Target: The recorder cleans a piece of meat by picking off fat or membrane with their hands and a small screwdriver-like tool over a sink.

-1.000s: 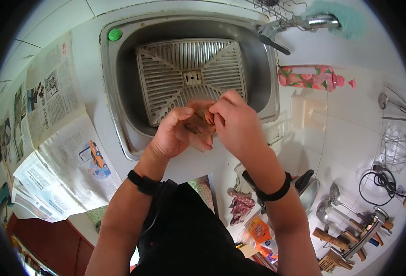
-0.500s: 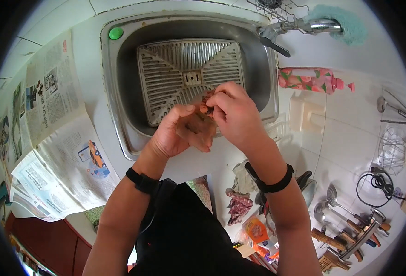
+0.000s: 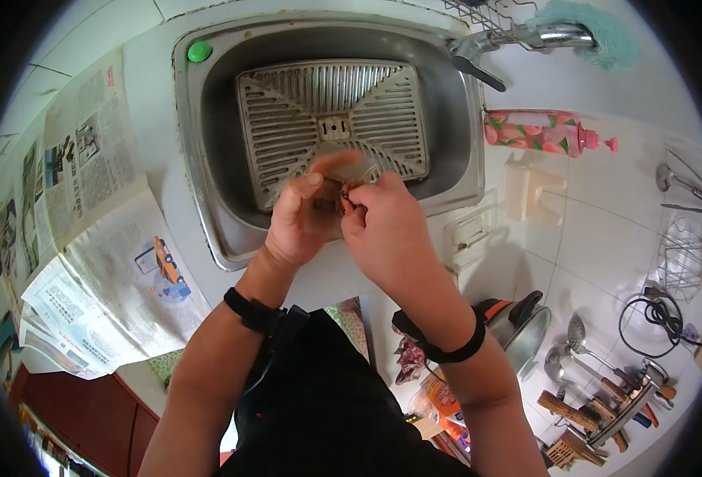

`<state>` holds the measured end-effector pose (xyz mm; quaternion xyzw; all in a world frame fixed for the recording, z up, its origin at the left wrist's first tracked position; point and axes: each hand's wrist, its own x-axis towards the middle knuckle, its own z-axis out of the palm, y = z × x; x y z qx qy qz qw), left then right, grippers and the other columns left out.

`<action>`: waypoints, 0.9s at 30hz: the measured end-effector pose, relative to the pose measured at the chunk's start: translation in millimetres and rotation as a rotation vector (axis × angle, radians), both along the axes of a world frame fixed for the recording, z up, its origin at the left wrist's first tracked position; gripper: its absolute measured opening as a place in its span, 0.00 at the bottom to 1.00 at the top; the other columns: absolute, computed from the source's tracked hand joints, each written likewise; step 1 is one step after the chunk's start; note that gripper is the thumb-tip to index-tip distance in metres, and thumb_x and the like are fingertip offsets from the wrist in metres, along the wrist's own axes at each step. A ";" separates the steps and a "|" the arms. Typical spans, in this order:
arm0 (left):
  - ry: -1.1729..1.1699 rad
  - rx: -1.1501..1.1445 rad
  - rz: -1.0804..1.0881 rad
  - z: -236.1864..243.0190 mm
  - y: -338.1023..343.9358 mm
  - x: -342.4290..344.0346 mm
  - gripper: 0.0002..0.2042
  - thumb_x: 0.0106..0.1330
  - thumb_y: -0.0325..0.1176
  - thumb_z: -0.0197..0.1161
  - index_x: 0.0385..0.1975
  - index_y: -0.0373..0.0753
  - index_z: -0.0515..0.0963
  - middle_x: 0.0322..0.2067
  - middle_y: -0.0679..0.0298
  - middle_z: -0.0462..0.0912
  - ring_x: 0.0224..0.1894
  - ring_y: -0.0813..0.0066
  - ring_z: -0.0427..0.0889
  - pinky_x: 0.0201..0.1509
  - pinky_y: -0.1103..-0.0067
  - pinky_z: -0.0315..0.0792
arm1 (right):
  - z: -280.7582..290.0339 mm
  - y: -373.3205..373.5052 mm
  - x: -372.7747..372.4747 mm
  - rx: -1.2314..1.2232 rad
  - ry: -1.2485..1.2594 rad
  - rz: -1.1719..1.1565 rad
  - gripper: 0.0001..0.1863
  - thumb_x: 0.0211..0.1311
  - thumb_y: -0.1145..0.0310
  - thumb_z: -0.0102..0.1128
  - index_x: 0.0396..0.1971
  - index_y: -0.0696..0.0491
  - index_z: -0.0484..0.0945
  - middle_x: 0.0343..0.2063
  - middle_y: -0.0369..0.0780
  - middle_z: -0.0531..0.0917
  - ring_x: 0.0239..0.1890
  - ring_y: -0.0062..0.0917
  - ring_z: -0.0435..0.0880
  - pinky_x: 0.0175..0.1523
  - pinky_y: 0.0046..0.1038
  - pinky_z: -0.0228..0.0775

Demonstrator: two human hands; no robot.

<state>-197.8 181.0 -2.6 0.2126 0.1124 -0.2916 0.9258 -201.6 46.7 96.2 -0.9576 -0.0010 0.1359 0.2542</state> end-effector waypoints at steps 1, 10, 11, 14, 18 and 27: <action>-0.033 0.014 0.020 -0.7 0.0 0.9 0.34 0.67 0.55 0.55 0.69 0.40 0.73 0.51 0.53 0.84 0.50 0.63 0.83 0.59 0.67 0.78 | 0.2 2.1 0.3 -0.003 -0.051 0.017 0.10 0.60 0.77 0.63 0.41 0.56 0.85 0.38 0.50 0.78 0.38 0.47 0.83 0.43 0.45 0.78; -0.019 -0.067 0.043 -1.6 3.3 -0.7 0.34 0.66 0.54 0.55 0.69 0.39 0.72 0.48 0.53 0.84 0.48 0.65 0.82 0.56 0.70 0.77 | 5.7 -1.3 -15.8 -0.042 0.090 0.175 0.08 0.63 0.70 0.63 0.40 0.56 0.82 0.40 0.47 0.82 0.37 0.47 0.86 0.44 0.46 0.80; -0.032 -0.050 0.043 0.7 3.5 -0.6 0.34 0.67 0.54 0.54 0.69 0.39 0.72 0.47 0.53 0.84 0.47 0.65 0.82 0.55 0.70 0.77 | 6.7 0.2 -16.4 -0.044 0.109 0.167 0.07 0.63 0.70 0.63 0.39 0.56 0.82 0.40 0.46 0.82 0.37 0.47 0.86 0.43 0.45 0.80; -0.037 -0.060 0.023 -0.6 3.5 -0.8 0.33 0.66 0.54 0.54 0.68 0.40 0.73 0.49 0.53 0.84 0.47 0.65 0.82 0.56 0.71 0.77 | 14.1 -6.5 -7.1 0.155 0.299 -0.002 0.05 0.63 0.70 0.64 0.36 0.55 0.81 0.39 0.46 0.82 0.36 0.47 0.85 0.40 0.45 0.79; -0.094 0.010 -0.003 4.9 -5.6 3.9 0.33 0.66 0.53 0.55 0.66 0.39 0.75 0.49 0.55 0.84 0.47 0.66 0.82 0.57 0.71 0.76 | 0.8 -20.5 1.4 -0.106 -0.060 0.147 0.05 0.64 0.70 0.64 0.35 0.55 0.82 0.38 0.45 0.82 0.35 0.45 0.85 0.39 0.44 0.79; -0.048 -0.105 0.022 -5.4 -0.3 2.0 0.32 0.66 0.51 0.56 0.65 0.36 0.76 0.45 0.56 0.85 0.46 0.67 0.81 0.56 0.70 0.75 | 5.3 -8.8 -5.2 -0.020 0.075 0.206 0.08 0.65 0.67 0.64 0.30 0.56 0.83 0.31 0.44 0.83 0.32 0.45 0.86 0.39 0.43 0.80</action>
